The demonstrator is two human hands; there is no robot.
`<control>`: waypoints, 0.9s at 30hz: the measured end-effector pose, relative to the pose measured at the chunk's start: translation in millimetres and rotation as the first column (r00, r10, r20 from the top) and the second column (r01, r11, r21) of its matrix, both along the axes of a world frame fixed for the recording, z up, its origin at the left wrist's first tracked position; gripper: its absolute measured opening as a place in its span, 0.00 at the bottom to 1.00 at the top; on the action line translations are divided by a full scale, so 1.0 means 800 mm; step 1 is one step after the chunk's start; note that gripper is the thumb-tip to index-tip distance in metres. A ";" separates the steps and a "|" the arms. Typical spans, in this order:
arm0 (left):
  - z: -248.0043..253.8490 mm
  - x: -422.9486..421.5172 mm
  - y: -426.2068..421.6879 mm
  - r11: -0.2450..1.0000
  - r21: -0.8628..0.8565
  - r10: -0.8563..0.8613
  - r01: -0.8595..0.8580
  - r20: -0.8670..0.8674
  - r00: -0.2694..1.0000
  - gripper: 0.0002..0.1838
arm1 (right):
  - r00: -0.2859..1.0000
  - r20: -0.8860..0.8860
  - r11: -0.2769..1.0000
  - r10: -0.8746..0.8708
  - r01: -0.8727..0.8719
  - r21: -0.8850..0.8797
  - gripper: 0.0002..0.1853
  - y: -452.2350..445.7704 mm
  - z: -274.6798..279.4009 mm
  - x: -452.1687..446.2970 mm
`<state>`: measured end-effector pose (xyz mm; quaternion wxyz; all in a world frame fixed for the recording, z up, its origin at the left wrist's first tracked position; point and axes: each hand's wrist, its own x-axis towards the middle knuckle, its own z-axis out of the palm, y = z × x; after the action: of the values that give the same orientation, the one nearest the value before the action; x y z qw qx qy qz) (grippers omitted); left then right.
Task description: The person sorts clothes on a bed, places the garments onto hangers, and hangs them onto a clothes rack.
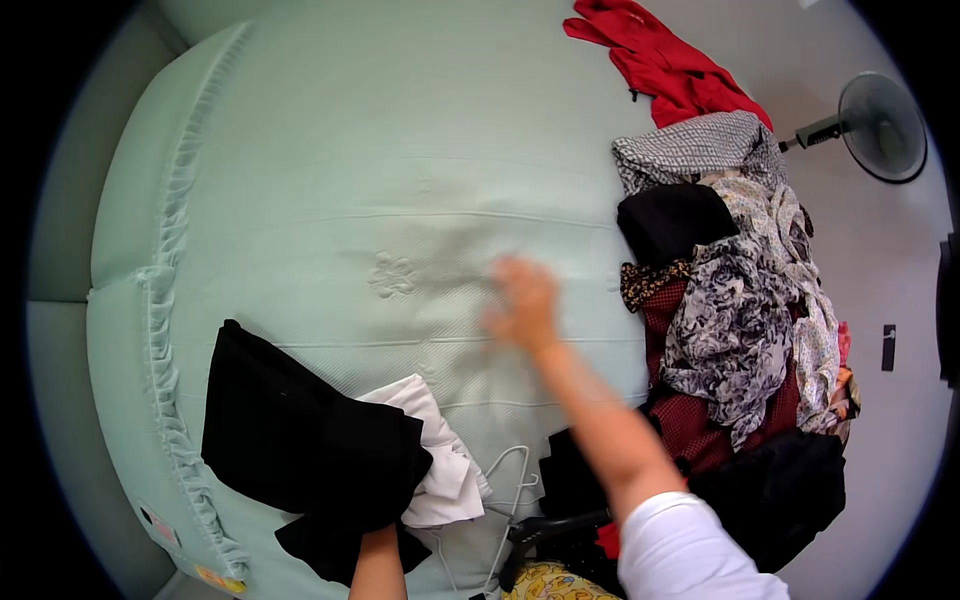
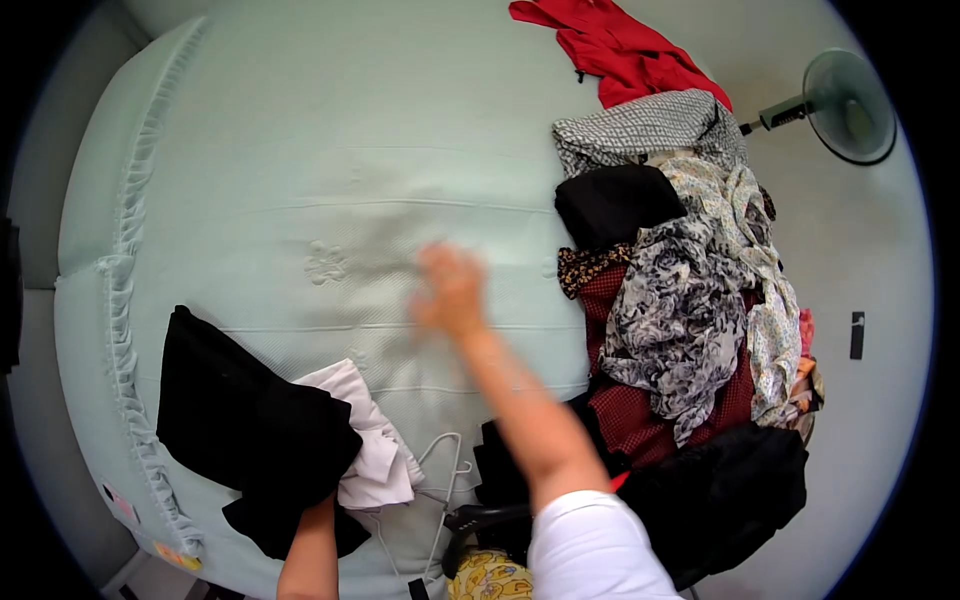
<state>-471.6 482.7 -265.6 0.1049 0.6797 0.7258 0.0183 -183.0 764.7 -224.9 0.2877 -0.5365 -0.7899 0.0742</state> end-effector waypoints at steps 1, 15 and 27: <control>-0.003 -0.001 0.003 1.000 0.009 -0.009 0.009 -0.004 1.000 0.23 | 0.962 0.020 0.955 -0.273 0.268 0.125 0.33 0.035 0.029 0.059; -0.024 -0.019 -0.021 0.995 0.094 -0.034 0.045 -0.116 0.993 0.21 | 0.704 0.575 0.815 -0.418 0.570 -0.105 0.12 0.072 0.023 0.257; 0.101 0.033 -0.075 0.942 -0.153 0.325 -0.300 0.185 0.927 0.19 | 0.974 -0.222 0.704 0.053 -0.194 -0.683 0.16 -0.363 0.045 -0.003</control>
<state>-445.3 422.8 -184.6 0.2171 0.5418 0.8097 0.0613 -185.2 473.9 -189.0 0.1295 -0.5415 -0.7067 0.4366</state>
